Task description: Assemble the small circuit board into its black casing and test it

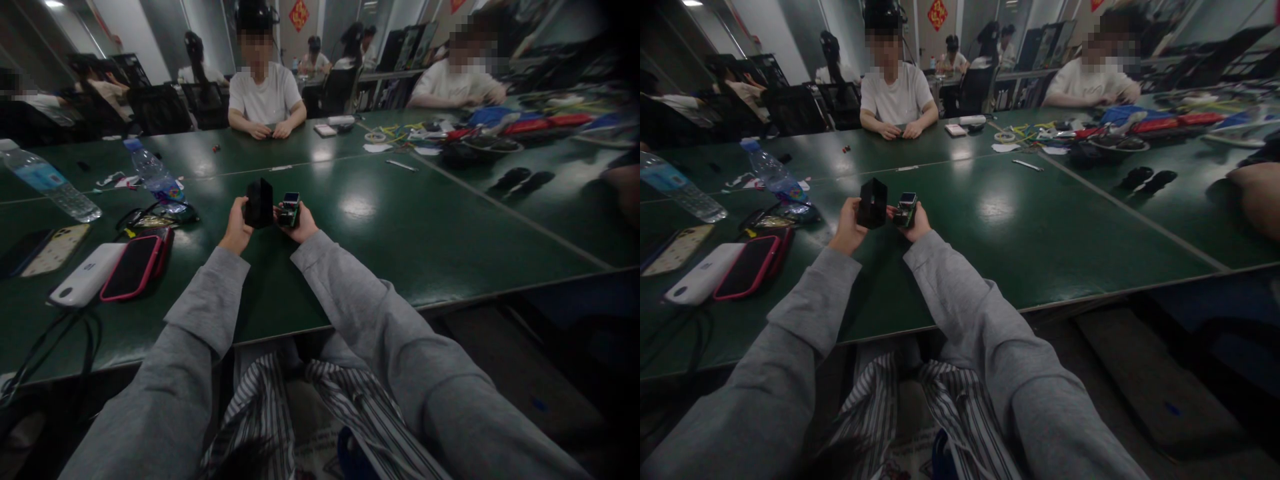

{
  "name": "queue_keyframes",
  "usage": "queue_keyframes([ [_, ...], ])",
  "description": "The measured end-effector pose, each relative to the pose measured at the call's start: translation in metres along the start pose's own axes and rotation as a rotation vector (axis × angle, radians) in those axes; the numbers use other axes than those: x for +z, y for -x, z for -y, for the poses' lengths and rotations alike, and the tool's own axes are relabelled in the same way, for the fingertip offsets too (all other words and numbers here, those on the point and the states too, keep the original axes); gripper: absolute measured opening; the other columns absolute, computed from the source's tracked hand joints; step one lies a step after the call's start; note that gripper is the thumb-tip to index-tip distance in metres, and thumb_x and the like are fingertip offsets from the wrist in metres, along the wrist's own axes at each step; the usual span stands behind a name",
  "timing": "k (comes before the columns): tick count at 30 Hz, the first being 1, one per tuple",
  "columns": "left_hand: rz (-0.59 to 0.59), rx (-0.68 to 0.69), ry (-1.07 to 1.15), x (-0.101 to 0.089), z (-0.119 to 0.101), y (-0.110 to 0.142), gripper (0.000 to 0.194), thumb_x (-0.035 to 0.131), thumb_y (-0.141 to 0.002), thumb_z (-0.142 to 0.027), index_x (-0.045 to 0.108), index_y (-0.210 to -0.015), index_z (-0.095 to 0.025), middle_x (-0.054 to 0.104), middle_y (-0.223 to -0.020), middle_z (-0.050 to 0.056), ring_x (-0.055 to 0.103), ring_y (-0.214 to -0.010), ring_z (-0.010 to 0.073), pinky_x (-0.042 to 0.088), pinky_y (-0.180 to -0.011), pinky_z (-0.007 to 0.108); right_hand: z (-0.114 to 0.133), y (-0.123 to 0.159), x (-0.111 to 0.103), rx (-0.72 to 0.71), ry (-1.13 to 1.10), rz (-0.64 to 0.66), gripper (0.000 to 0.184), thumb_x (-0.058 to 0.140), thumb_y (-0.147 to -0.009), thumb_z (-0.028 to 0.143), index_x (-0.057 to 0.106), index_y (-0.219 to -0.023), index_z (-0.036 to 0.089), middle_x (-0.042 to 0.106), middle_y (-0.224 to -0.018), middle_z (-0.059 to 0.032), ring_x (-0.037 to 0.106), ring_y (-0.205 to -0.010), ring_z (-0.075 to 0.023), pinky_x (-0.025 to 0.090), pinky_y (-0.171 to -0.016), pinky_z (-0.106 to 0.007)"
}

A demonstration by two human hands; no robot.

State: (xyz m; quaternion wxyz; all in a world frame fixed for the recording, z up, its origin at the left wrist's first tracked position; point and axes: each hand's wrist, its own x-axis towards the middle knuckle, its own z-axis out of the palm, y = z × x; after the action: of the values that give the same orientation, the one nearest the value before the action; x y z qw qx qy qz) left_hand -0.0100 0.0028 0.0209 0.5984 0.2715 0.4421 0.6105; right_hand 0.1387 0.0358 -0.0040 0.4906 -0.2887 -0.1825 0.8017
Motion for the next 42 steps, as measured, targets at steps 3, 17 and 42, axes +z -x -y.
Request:
queue_keyframes([
  [3, 0.035, -0.121, 0.097, -0.007, 0.009, -0.007, 0.022, 0.053, -0.089, -0.036, 0.063, -0.093, -0.017, 0.064, -0.070, 0.002, 0.063, -0.063, 0.0148, 0.053, -0.063, 0.026, 0.000, -0.005, -0.004, 0.002, -0.031, 0.024, 0.057, 0.013, -0.103, 0.055, 0.056, -0.095, 0.019, 0.070, -0.080, -0.0089, 0.069, -0.072, -0.0198, 0.060, -0.063, -0.034],
  [17, 0.000, -0.190, 0.263, -0.016, 0.020, -0.020, 0.028, 0.052, -0.093, -0.043, 0.063, -0.097, -0.018, 0.067, -0.074, 0.006, 0.066, -0.066, 0.0185, 0.054, -0.060, 0.028, -0.001, -0.007, -0.003, 0.042, -0.135, 0.040, 0.056, 0.010, -0.104, 0.051, 0.055, -0.098, 0.018, 0.071, -0.086, -0.0105, 0.072, -0.084, -0.0214, 0.064, -0.068, -0.037],
  [42, 0.120, -0.164, 0.164, -0.002, 0.016, -0.007, 0.046, 0.041, -0.096, -0.046, 0.064, -0.118, -0.012, 0.073, -0.087, 0.011, 0.070, -0.085, 0.0244, 0.055, -0.082, 0.038, -0.003, -0.004, 0.004, 0.031, -0.035, 0.035, 0.053, 0.016, -0.104, 0.051, 0.058, -0.095, 0.019, 0.069, -0.075, -0.0057, 0.070, -0.074, -0.0200, 0.061, -0.073, -0.038],
])
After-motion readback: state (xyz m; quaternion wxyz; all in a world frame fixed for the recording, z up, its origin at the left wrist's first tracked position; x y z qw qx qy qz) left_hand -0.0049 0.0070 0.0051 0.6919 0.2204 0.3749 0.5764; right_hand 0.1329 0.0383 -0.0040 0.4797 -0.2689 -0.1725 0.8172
